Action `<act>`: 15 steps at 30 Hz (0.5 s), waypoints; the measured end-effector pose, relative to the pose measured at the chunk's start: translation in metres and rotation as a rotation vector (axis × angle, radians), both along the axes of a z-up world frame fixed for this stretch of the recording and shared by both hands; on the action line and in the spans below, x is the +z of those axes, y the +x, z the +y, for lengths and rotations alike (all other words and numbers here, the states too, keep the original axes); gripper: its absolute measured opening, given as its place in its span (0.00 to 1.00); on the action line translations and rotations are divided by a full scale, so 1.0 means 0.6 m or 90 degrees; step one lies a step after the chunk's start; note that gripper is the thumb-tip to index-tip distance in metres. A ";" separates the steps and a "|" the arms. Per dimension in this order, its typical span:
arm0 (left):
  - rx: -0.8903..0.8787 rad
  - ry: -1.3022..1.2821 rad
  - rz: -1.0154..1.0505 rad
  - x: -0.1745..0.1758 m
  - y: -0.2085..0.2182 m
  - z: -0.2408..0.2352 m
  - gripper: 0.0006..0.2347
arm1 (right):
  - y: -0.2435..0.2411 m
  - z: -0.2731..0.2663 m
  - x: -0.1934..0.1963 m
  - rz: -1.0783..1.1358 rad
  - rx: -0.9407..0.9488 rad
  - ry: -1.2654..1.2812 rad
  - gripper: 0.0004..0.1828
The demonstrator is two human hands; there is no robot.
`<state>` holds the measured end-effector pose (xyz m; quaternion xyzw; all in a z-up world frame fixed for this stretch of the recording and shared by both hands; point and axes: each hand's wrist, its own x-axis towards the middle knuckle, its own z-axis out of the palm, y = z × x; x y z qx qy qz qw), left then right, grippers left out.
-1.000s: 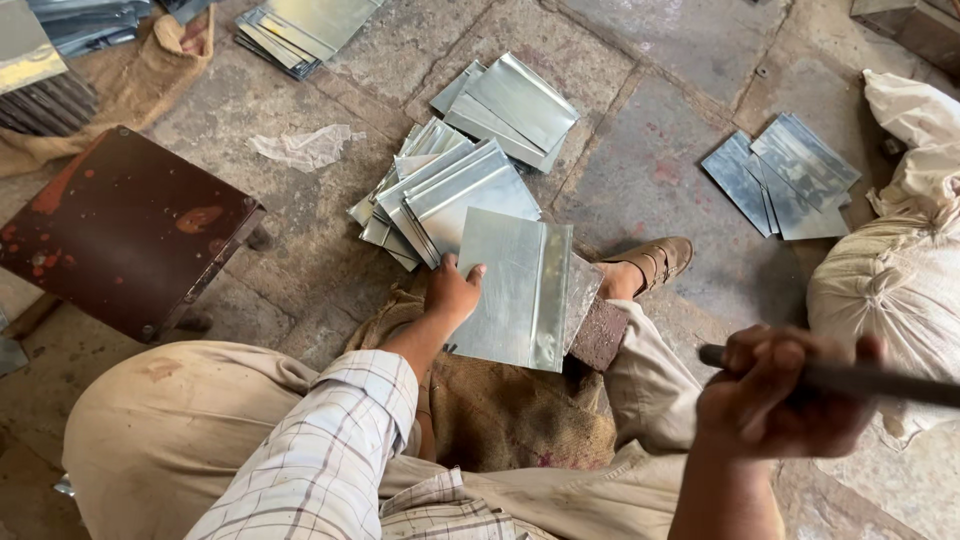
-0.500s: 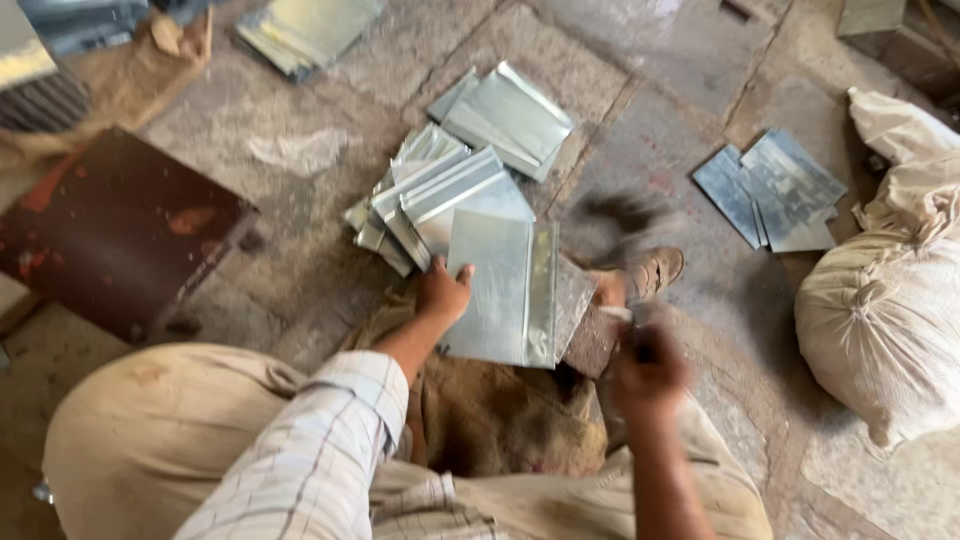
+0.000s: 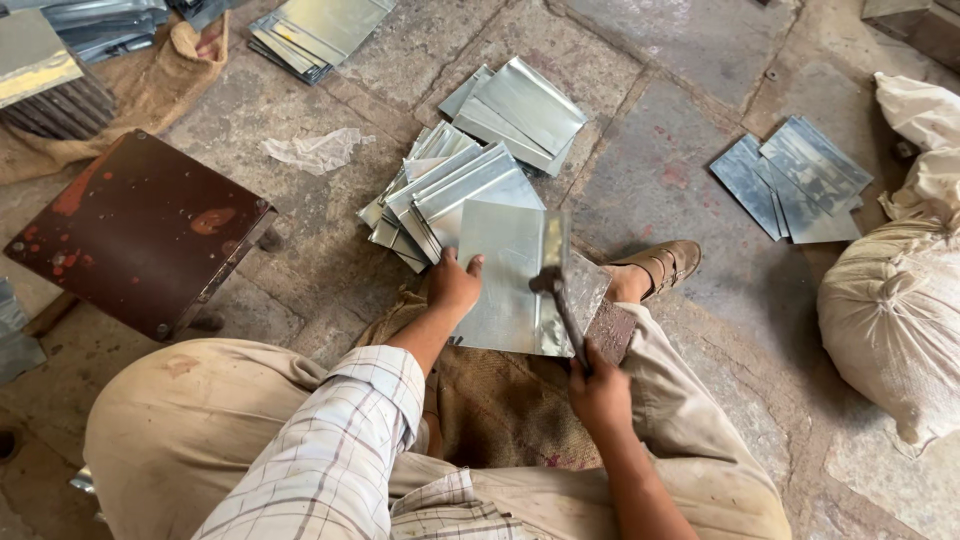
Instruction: The person handles metal sheets one at a time, positioning them on a stone block and hammering the edges and surface by hand using a hammer. They flip and move the sheets to work on different sections while sitting on the floor.
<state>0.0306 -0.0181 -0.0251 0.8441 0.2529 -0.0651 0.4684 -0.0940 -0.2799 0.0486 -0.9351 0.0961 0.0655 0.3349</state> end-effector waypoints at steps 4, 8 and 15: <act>0.002 0.032 -0.037 -0.002 0.006 0.012 0.25 | 0.012 0.007 0.106 -0.074 -0.064 0.100 0.24; 0.015 0.075 -0.088 -0.013 0.000 0.004 0.25 | 0.034 -0.045 0.222 -0.722 0.098 0.110 0.17; 0.030 0.059 -0.050 -0.023 0.012 0.006 0.26 | 0.005 -0.057 0.098 -0.658 0.067 0.200 0.13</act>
